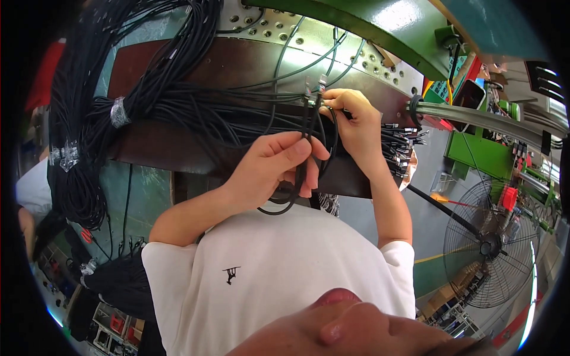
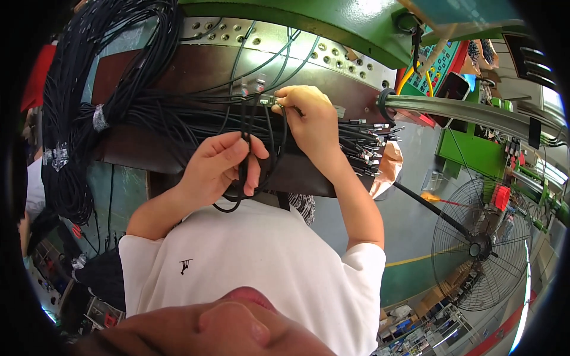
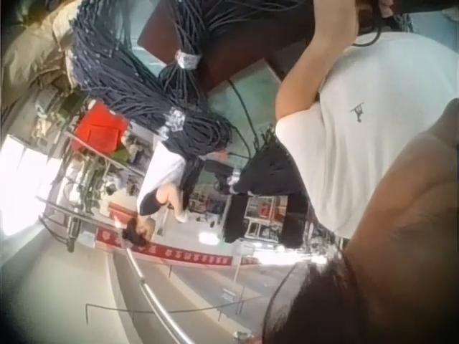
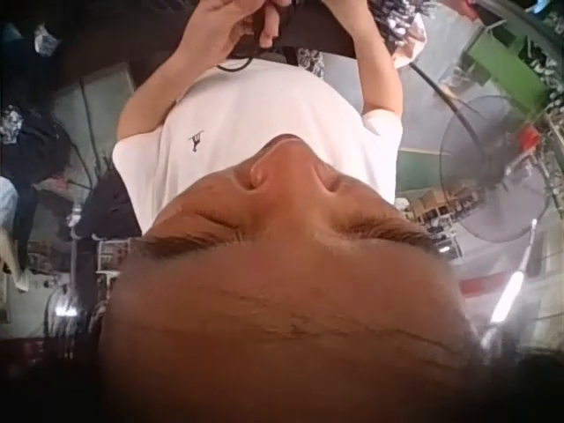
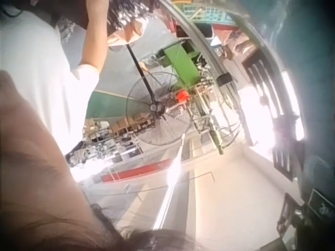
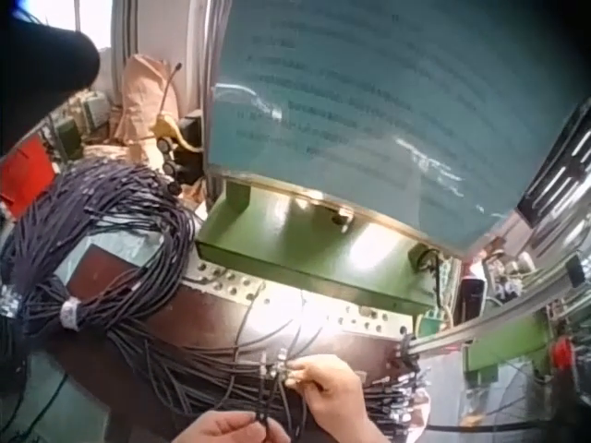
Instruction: Plugging individual black cables into a metal connector fixture on a factory workbench.
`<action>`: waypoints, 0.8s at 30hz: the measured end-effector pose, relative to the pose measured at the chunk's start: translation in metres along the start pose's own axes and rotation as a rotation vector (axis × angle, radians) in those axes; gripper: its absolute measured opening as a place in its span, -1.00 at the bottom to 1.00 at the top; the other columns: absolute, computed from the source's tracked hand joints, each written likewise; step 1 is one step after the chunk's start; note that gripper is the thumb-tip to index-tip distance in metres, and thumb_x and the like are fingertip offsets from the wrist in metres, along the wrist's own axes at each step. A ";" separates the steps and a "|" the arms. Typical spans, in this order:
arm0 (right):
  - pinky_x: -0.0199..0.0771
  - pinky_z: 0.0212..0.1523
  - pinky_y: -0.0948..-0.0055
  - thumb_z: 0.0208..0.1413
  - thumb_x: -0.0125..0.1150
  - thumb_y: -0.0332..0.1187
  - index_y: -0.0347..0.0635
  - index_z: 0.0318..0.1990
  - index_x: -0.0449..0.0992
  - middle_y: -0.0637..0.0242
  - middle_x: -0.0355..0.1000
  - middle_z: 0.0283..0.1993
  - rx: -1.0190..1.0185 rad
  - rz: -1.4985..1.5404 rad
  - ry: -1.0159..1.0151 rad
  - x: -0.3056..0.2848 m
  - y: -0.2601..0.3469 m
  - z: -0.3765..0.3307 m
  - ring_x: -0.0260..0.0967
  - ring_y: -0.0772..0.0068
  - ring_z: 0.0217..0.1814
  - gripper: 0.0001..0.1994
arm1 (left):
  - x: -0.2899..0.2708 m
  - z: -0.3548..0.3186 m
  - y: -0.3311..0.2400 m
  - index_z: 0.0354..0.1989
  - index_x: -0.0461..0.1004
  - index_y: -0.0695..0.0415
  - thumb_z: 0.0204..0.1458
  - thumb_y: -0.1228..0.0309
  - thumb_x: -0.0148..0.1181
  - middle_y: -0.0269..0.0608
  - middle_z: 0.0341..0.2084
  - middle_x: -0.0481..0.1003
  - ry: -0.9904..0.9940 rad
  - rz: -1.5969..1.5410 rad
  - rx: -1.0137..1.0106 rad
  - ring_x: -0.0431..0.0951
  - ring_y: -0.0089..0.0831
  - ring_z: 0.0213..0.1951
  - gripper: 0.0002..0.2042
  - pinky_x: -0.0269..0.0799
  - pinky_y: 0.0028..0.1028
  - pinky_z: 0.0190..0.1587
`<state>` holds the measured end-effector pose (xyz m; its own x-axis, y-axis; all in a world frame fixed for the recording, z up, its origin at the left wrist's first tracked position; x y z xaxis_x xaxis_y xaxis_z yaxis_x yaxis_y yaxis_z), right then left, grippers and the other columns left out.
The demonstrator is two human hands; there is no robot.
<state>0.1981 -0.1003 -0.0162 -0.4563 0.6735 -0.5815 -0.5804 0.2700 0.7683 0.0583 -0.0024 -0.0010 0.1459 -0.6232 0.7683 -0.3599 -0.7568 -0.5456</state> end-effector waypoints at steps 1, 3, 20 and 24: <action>0.39 -0.22 0.32 -0.14 0.22 -0.55 -0.18 -0.42 0.47 0.32 0.50 -0.37 -0.001 -0.059 -0.005 0.000 0.001 0.001 0.43 0.21 -0.26 -0.90 | -0.001 0.003 0.002 -0.16 0.43 0.25 0.25 0.22 -0.07 -0.23 -0.54 0.48 -0.001 0.024 -0.034 0.46 -0.52 -0.51 -0.69 0.42 -0.56 -0.40; 0.39 -0.23 0.33 -0.15 0.22 -0.55 -0.16 -0.38 0.48 0.35 0.47 -0.42 -0.049 -0.179 -0.002 -0.001 0.011 0.002 0.43 0.21 -0.29 -0.87 | -0.001 0.006 0.006 -0.15 0.43 0.25 0.25 0.21 -0.07 -0.24 -0.55 0.48 0.010 0.005 -0.048 0.46 -0.51 -0.52 -0.69 0.42 -0.56 -0.40; 0.44 -0.17 0.29 -0.17 0.20 -0.64 -0.25 -0.27 0.42 0.20 0.44 -0.24 -0.217 -0.343 -0.015 -0.035 0.007 -0.018 0.41 0.13 -0.15 -0.76 | 0.019 0.011 -0.008 -0.03 0.39 0.38 0.29 0.22 -0.22 -0.11 -0.57 0.52 -0.012 0.271 -0.105 0.50 -0.46 -0.57 -0.58 0.44 -0.55 -0.44; 0.44 -0.20 0.30 -0.20 0.24 -0.63 -0.23 -0.29 0.43 0.22 0.43 -0.28 -0.194 -0.295 0.039 -0.036 0.008 -0.009 0.40 0.14 -0.19 -0.75 | 0.018 0.021 -0.001 -0.11 0.42 0.36 0.27 0.25 -0.26 -0.10 -0.62 0.49 0.045 0.300 -0.118 0.47 -0.47 -0.62 -0.60 0.42 -0.56 -0.51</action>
<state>0.2039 -0.1285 0.0089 -0.2736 0.5581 -0.7834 -0.8065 0.3108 0.5030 0.0804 -0.0173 0.0067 -0.0229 -0.8038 0.5944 -0.4855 -0.5108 -0.7095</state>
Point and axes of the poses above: each hand's wrist, its own z-axis towards the middle knuckle, its own x-axis out of the palm, y = z × x, the point moved 5 cm from there along z, towards the middle knuckle
